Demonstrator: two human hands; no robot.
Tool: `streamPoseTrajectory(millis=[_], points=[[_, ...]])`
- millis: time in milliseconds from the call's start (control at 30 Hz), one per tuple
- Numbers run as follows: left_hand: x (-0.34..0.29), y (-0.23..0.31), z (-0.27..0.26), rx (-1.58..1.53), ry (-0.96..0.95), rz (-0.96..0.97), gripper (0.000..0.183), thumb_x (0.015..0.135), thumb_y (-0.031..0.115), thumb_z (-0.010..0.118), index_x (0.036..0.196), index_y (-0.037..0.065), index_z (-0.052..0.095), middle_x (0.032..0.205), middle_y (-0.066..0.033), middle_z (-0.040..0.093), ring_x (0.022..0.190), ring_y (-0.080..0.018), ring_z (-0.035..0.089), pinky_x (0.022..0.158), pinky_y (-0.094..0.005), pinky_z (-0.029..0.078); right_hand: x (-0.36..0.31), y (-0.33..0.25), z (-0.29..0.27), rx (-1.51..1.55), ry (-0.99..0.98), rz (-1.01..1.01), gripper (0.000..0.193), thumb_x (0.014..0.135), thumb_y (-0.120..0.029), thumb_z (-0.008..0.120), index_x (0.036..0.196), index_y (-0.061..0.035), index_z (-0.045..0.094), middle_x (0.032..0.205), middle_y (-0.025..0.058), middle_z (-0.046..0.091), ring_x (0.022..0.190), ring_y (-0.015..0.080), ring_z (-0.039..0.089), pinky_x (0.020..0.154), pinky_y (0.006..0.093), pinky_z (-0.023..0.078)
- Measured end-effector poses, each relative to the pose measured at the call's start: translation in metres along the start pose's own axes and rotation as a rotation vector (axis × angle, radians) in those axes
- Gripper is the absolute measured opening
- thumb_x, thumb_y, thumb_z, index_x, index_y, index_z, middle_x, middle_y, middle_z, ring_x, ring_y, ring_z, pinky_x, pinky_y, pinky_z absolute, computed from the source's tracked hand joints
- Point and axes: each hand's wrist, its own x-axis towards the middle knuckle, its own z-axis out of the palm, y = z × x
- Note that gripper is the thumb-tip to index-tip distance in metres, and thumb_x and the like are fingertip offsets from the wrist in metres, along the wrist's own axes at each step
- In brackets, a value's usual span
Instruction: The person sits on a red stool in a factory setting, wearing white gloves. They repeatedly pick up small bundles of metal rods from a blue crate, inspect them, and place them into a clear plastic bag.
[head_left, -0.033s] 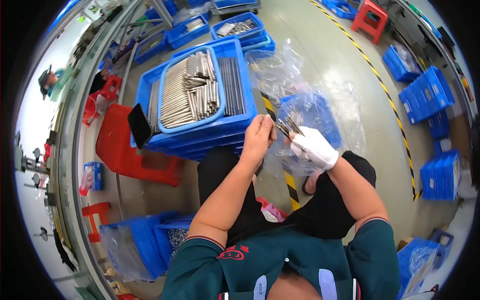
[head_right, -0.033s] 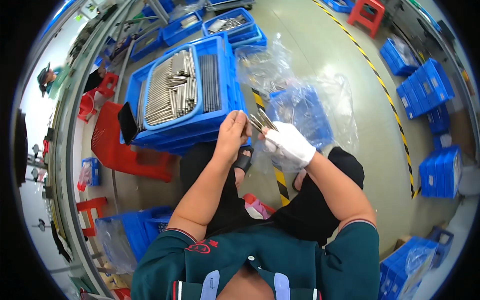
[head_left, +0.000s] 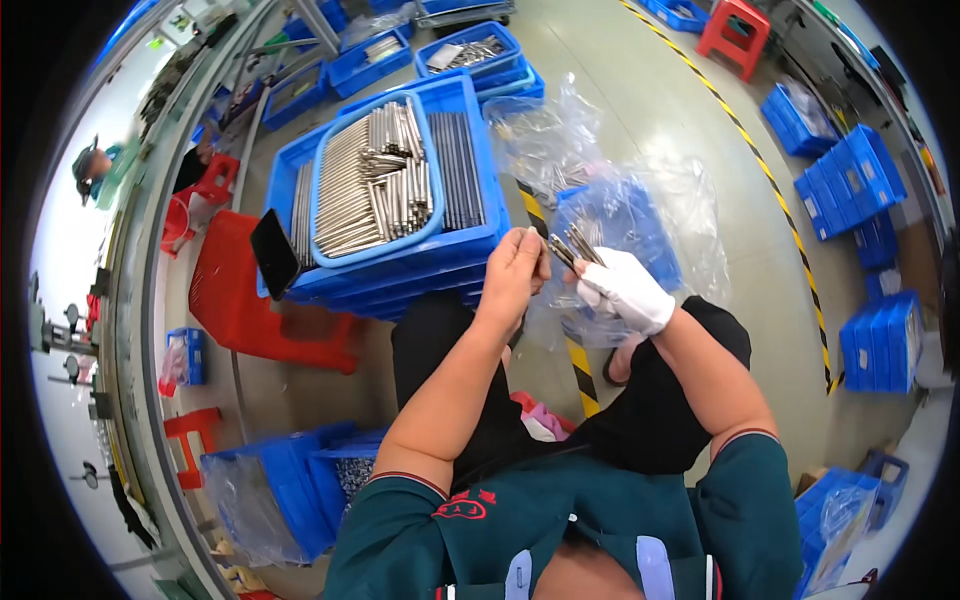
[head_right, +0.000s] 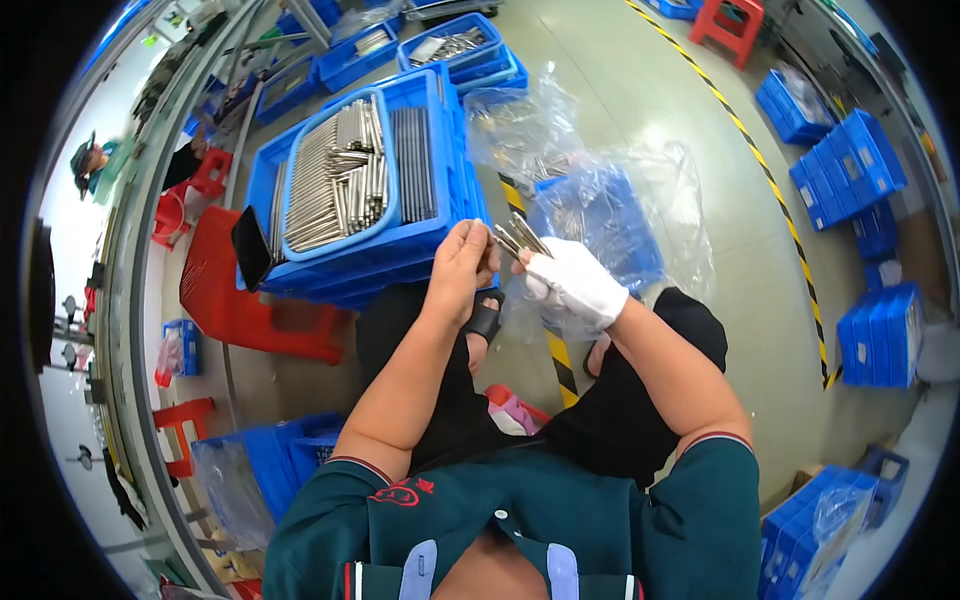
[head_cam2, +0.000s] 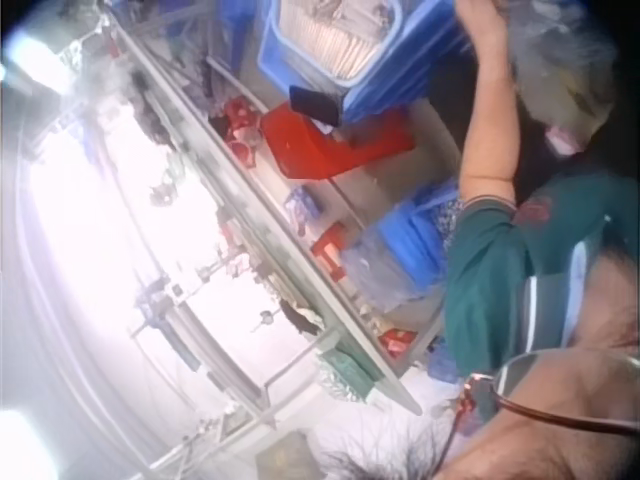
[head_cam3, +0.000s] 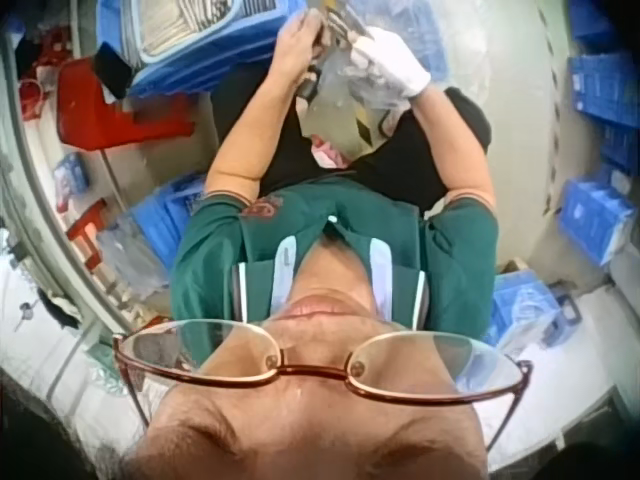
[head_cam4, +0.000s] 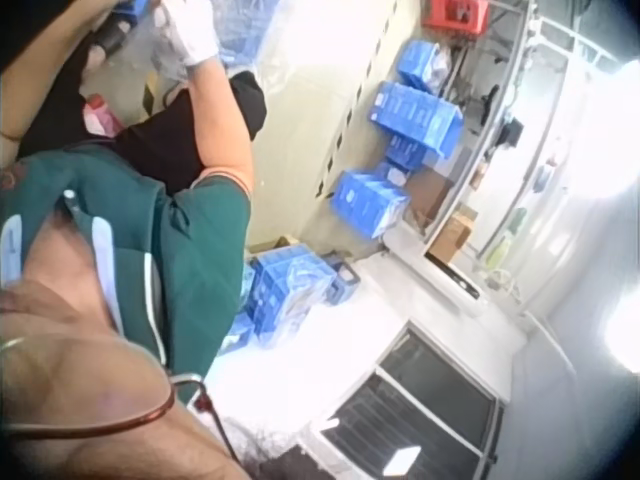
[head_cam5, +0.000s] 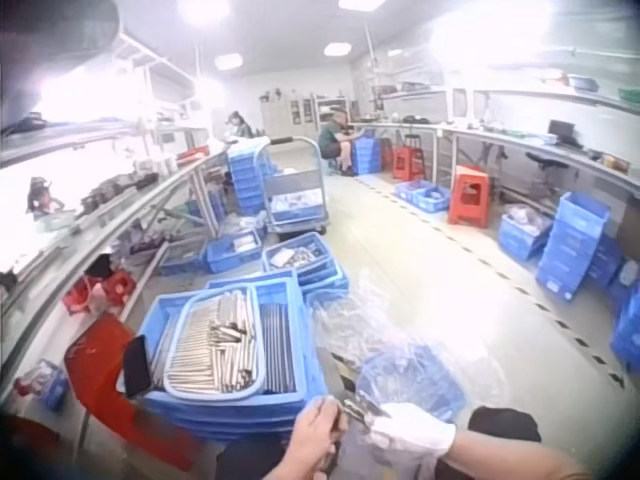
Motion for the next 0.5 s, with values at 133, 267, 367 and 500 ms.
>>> streamPoseTrajectory(millis=[133, 267, 367, 500], points=[[0.0018, 0.0048, -0.0026, -0.216, -0.058, -0.125, 0.022, 0.098, 0.028, 0.047, 0.088, 0.008, 0.051, 0.064, -0.003, 0.051, 0.045, -0.0078, 0.036, 0.044, -0.0217, 0.029, 0.0022, -0.0004, -0.0037, -0.035, -0.001, -0.02, 0.024, 0.09, -0.028, 0.058, 0.087, -0.0037, 0.06, 0.061, -0.004, 0.049, 0.049, 0.0037, 0.039, 0.044, 0.0212, 0.03], [0.002, 0.0034, -0.0034, -0.348, -0.076, -0.166, 0.021, 0.097, 0.024, 0.049, 0.088, 0.006, 0.055, 0.066, -0.0031, 0.052, 0.047, -0.0082, 0.038, 0.045, -0.0222, 0.031, 0.0034, 0.0011, -0.005, -0.095, 0.003, -0.032, 0.022, 0.087, -0.026, 0.059, 0.086, -0.004, 0.061, 0.062, -0.0036, 0.049, 0.052, 0.0045, 0.04, 0.047, 0.0219, 0.032], [0.0019, 0.0021, -0.0057, -0.4, -0.104, -0.176, 0.021, 0.097, 0.023, 0.049, 0.089, 0.005, 0.056, 0.066, -0.0028, 0.052, 0.047, -0.008, 0.039, 0.046, -0.0223, 0.032, 0.0038, 0.0017, -0.006, -0.101, 0.003, -0.036, 0.021, 0.087, -0.025, 0.059, 0.085, -0.0043, 0.061, 0.063, -0.0033, 0.05, 0.054, 0.0052, 0.041, 0.049, 0.0223, 0.033], [0.0017, 0.0058, -0.007, -0.4, -0.101, -0.209, 0.017, 0.095, 0.021, 0.053, 0.087, 0.006, 0.053, 0.064, -0.0027, 0.052, 0.048, -0.0095, 0.039, 0.047, -0.0238, 0.034, 0.0061, 0.0034, -0.0079, -0.25, 0.069, -0.088, 0.024, 0.087, -0.027, 0.059, 0.085, -0.0034, 0.06, 0.064, -0.0004, 0.052, 0.058, 0.0088, 0.045, 0.052, 0.0253, 0.036]])
